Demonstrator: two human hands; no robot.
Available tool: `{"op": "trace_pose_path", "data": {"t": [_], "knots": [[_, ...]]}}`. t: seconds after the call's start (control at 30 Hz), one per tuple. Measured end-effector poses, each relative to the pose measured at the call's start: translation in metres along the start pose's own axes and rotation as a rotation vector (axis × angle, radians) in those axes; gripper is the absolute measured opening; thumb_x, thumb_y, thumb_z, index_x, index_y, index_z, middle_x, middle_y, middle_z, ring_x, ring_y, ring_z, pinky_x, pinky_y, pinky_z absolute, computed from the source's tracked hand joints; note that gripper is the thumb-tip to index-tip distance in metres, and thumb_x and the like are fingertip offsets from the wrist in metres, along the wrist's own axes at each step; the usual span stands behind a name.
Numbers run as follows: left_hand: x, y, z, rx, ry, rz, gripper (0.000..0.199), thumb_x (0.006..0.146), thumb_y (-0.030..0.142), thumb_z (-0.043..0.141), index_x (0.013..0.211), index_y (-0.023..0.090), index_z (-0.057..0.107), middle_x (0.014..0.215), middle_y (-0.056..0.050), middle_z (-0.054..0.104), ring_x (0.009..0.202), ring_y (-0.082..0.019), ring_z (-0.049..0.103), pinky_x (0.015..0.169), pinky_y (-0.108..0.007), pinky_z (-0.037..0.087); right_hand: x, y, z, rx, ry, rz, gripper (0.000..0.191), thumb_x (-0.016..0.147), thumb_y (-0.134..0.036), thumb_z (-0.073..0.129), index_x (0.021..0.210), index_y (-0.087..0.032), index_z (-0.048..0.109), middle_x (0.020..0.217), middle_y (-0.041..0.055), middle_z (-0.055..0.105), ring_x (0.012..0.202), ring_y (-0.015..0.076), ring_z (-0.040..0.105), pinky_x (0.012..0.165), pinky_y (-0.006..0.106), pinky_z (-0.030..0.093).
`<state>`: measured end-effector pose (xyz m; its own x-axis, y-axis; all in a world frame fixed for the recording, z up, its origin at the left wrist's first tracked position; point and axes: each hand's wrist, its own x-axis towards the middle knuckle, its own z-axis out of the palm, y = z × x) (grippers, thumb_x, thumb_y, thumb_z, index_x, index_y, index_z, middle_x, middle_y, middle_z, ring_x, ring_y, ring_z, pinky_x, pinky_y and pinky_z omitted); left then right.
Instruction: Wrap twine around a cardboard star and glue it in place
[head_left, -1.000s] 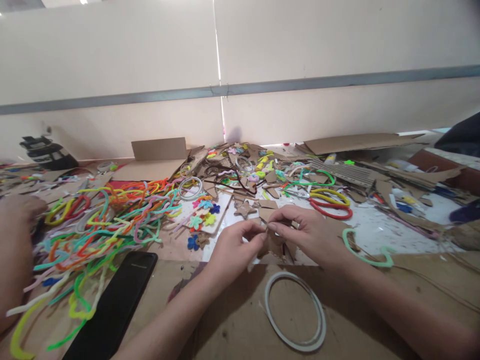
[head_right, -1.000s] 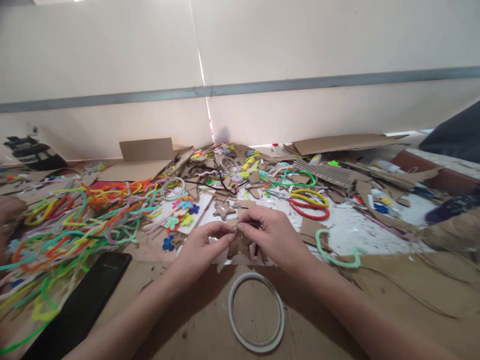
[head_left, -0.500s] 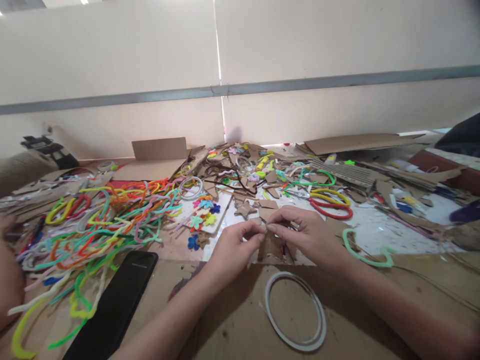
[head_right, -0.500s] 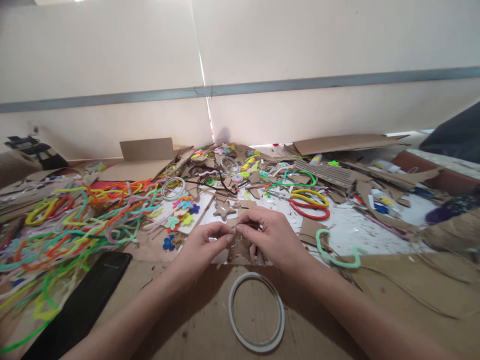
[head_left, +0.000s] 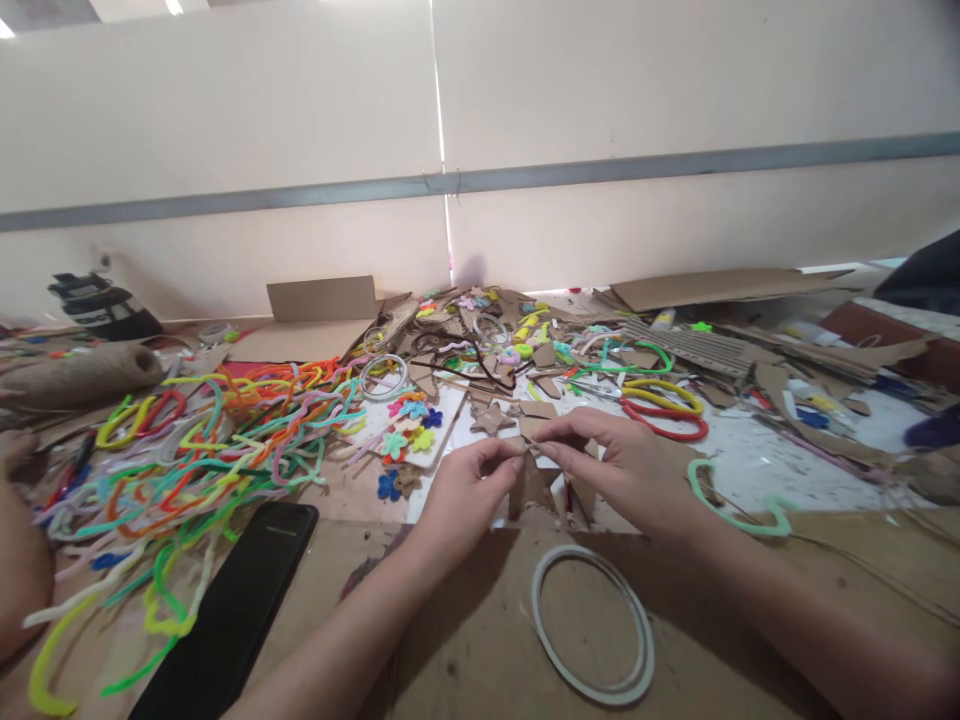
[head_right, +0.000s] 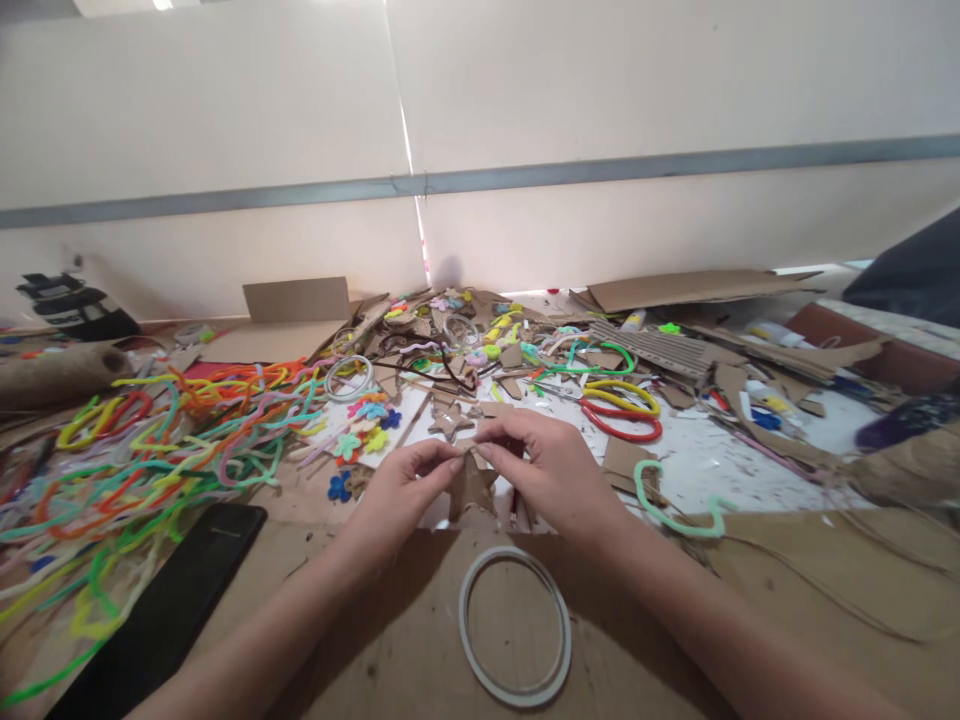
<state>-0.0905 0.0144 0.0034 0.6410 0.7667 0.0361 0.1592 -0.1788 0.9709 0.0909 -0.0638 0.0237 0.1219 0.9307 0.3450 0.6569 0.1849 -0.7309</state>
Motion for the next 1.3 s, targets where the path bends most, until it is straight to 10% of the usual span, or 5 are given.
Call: {"op": "trace_pose_path", "data": {"t": [1.3], "knots": [[0.000,0.005,0.002,-0.347,0.195,-0.170,0.025,0.075,0.038,0.077,0.070,0.016,0.067,0.066,-0.001,0.065,0.064,-0.014,0.059,0.068,-0.026,0.047,-0.015,-0.004,0.024,-0.564,0.111,-0.496,0.031,0.101,-0.012,0.043,0.110,-0.018,0.072,0.097,0.0097,0.073,0.091,0.0236,0.065,0.083,0.038,0.042]]}}
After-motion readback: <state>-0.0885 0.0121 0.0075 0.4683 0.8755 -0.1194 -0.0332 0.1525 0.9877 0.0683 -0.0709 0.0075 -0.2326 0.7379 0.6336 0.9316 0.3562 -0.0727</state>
